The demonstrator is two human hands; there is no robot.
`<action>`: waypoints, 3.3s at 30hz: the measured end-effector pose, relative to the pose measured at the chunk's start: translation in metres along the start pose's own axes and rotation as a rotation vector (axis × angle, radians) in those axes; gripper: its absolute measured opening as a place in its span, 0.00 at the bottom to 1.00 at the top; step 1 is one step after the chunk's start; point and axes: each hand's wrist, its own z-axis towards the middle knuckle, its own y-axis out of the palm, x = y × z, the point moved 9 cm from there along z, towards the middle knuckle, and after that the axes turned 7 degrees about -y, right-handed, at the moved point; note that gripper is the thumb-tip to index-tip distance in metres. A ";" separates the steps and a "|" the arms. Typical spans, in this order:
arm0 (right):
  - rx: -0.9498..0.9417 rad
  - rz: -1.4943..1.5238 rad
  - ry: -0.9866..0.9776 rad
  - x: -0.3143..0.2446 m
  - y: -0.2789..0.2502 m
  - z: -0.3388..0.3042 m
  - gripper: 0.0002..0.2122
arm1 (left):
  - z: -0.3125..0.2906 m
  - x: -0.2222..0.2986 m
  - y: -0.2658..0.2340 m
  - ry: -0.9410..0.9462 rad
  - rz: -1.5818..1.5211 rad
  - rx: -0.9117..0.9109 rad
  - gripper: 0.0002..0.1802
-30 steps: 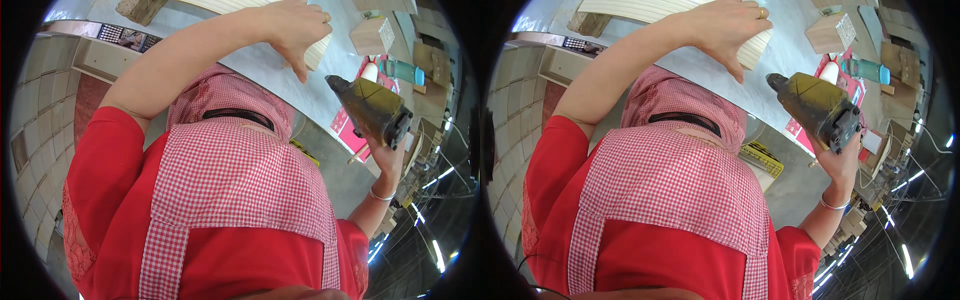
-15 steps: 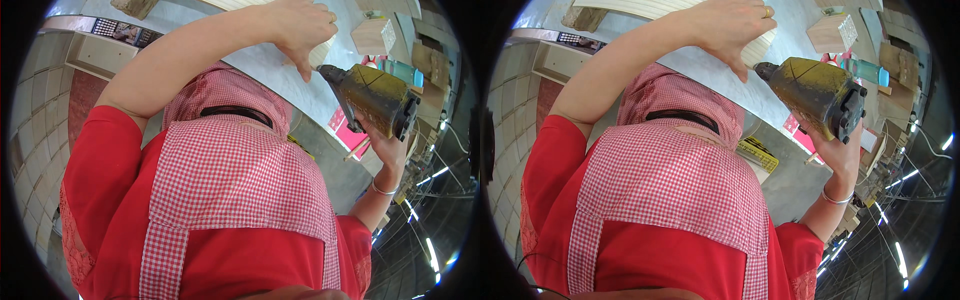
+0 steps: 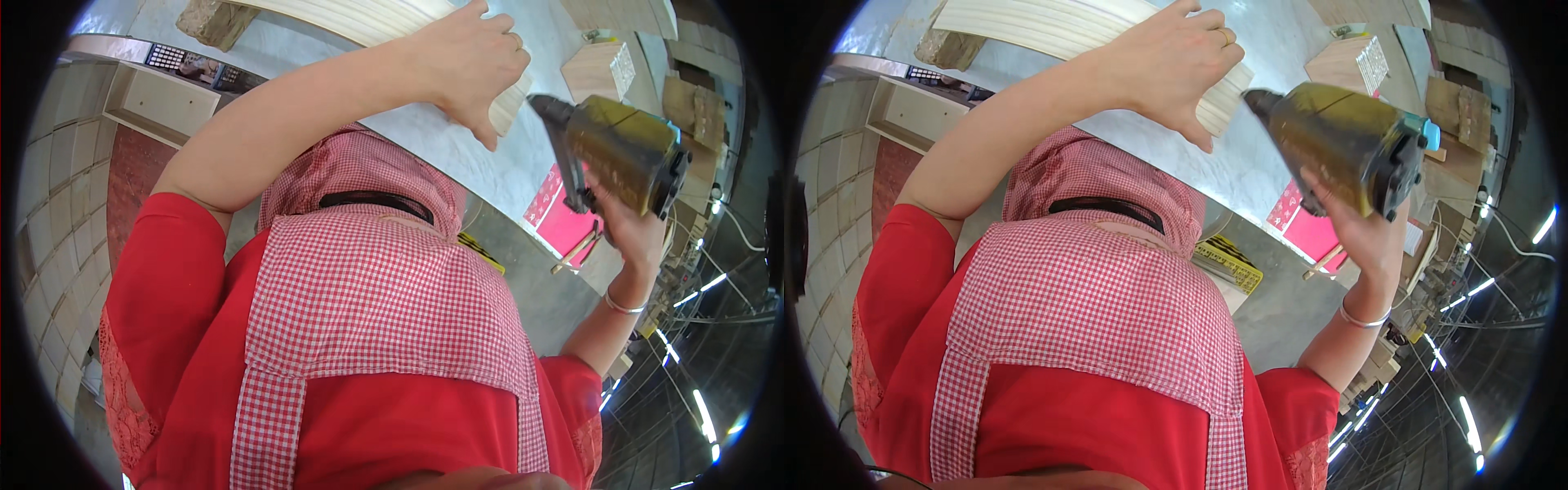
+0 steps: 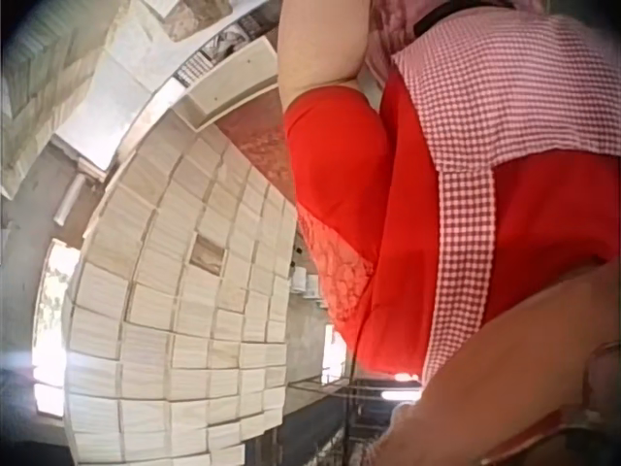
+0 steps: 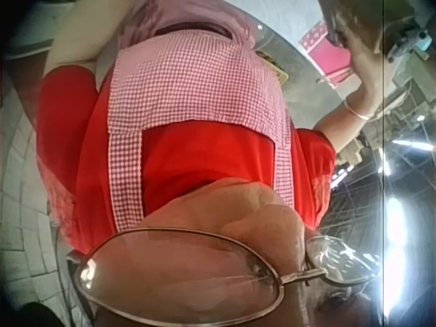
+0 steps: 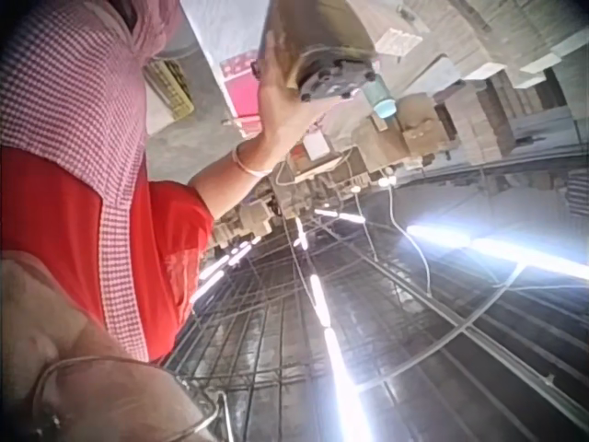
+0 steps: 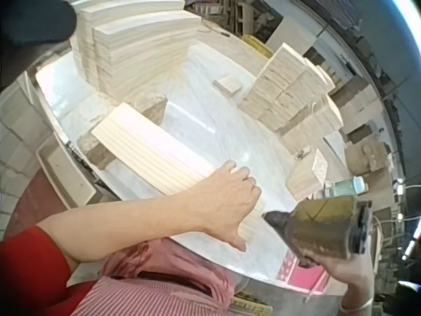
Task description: Assembling wooden boxes by applying glue to joints and using a pneumatic stapler to secure the pieces.
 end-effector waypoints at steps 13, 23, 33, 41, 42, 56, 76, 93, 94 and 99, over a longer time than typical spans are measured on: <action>-0.024 0.005 0.035 0.002 0.001 0.034 0.16 | 0.000 0.002 0.012 -0.039 0.081 0.107 0.41; -0.071 0.013 0.054 0.014 -0.001 0.040 0.14 | -0.002 0.006 0.001 -0.095 0.435 0.090 0.40; 0.082 -0.003 0.270 0.034 -0.008 0.017 0.15 | 0.004 -0.008 0.026 0.011 0.006 0.117 0.43; 0.192 -0.093 0.484 0.146 -0.001 -0.112 0.20 | -0.012 -0.081 -0.007 -0.279 -0.050 -0.317 0.31; 0.218 -0.090 0.483 0.166 0.007 -0.130 0.20 | -0.006 -0.076 -0.023 -0.263 -0.031 -0.306 0.31; 0.309 -0.569 0.772 0.237 0.050 -0.171 0.27 | -0.024 -0.070 -0.025 -0.712 -1.455 0.279 0.20; 1.124 -0.024 0.624 0.216 0.059 0.059 0.50 | -0.130 -0.045 0.099 -1.124 -1.668 0.134 0.12; 0.855 0.331 0.219 0.110 0.138 -0.086 0.07 | 0.048 0.046 0.135 -0.014 0.173 -0.258 0.49; 0.830 0.317 0.189 0.107 0.139 -0.082 0.08 | 0.048 0.048 0.133 -0.003 0.190 -0.270 0.49; 0.791 0.321 0.139 0.095 0.140 -0.059 0.15 | 0.052 0.056 0.086 -0.008 0.042 -0.190 0.47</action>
